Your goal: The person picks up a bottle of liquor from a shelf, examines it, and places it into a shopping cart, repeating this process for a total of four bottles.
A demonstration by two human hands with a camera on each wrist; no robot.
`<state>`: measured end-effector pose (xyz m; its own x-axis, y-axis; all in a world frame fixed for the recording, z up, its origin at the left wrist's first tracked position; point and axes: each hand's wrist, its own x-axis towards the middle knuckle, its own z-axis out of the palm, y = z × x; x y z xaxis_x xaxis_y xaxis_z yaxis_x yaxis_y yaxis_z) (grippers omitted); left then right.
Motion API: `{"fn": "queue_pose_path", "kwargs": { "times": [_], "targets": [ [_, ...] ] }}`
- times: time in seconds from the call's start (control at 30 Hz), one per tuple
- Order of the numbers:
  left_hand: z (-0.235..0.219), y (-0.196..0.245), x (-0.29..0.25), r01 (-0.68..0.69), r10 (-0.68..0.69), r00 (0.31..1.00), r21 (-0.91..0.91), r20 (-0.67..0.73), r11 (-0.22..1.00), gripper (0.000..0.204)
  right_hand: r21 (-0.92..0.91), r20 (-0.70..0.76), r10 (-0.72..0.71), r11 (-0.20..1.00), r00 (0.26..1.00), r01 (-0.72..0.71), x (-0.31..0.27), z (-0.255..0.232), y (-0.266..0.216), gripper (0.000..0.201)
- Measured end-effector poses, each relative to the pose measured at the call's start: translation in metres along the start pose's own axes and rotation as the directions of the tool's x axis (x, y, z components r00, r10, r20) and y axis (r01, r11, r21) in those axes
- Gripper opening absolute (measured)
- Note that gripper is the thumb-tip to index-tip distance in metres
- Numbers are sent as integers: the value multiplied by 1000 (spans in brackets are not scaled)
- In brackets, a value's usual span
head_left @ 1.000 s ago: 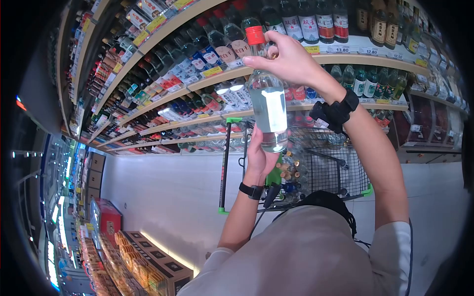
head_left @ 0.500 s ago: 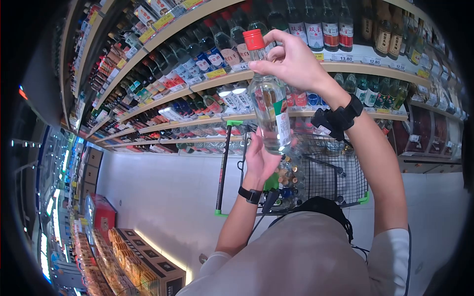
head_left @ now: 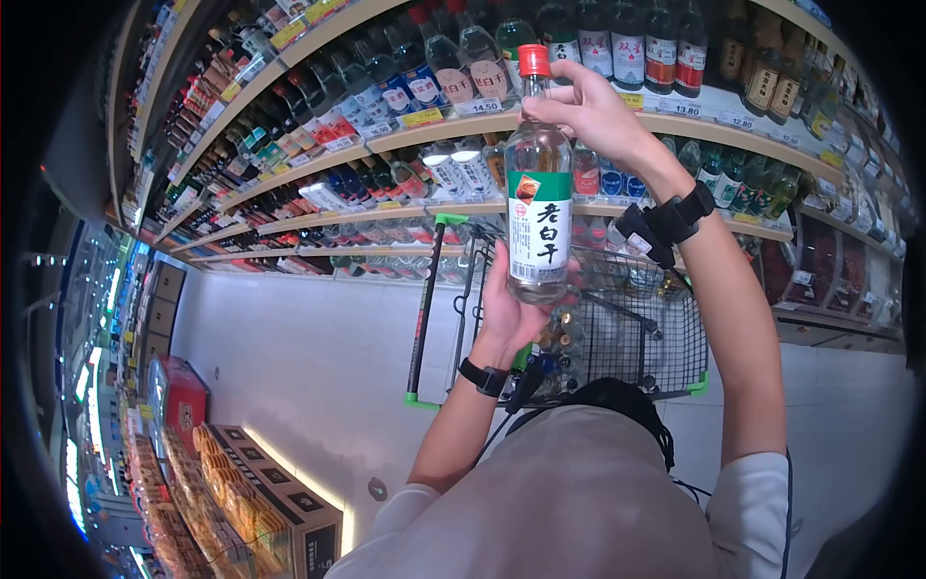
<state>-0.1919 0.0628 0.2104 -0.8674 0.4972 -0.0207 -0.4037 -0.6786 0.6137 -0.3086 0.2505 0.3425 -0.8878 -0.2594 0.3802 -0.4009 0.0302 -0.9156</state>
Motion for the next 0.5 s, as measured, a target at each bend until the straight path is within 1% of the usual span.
{"fn": "queue_pose_path", "kwargs": {
  "times": [0.1,0.13,0.27,0.3,0.33,0.43,0.5],
  "targets": [
    [-3,1,2,-3,4,999,-21,42,1000,75,18,-86,-30,999,996,32,-2,-2,4,61],
    [-2,0,2,-20,20,1000,-2,10,1000,74,19,-86,-38,999,996,40,-4,-2,3,65],
    [1,-12,5,-96,102,989,66,-111,993,68,-186,-183,-113,979,977,79,0,-8,11,65],
    [0,-14,6,-115,125,983,80,-137,990,66,-193,-182,-104,979,978,68,-1,-8,10,66],
    [1,-14,7,-118,125,986,69,-113,991,64,-202,-183,-97,978,978,59,-3,-10,7,67],
    [3,-16,8,-53,58,993,52,-106,997,66,-240,-210,-87,970,974,35,-8,-15,8,72],
    [-2,-18,11,-37,38,999,40,-15,998,64,-268,-231,-85,963,969,21,-11,-19,9,76]
  ]
}}
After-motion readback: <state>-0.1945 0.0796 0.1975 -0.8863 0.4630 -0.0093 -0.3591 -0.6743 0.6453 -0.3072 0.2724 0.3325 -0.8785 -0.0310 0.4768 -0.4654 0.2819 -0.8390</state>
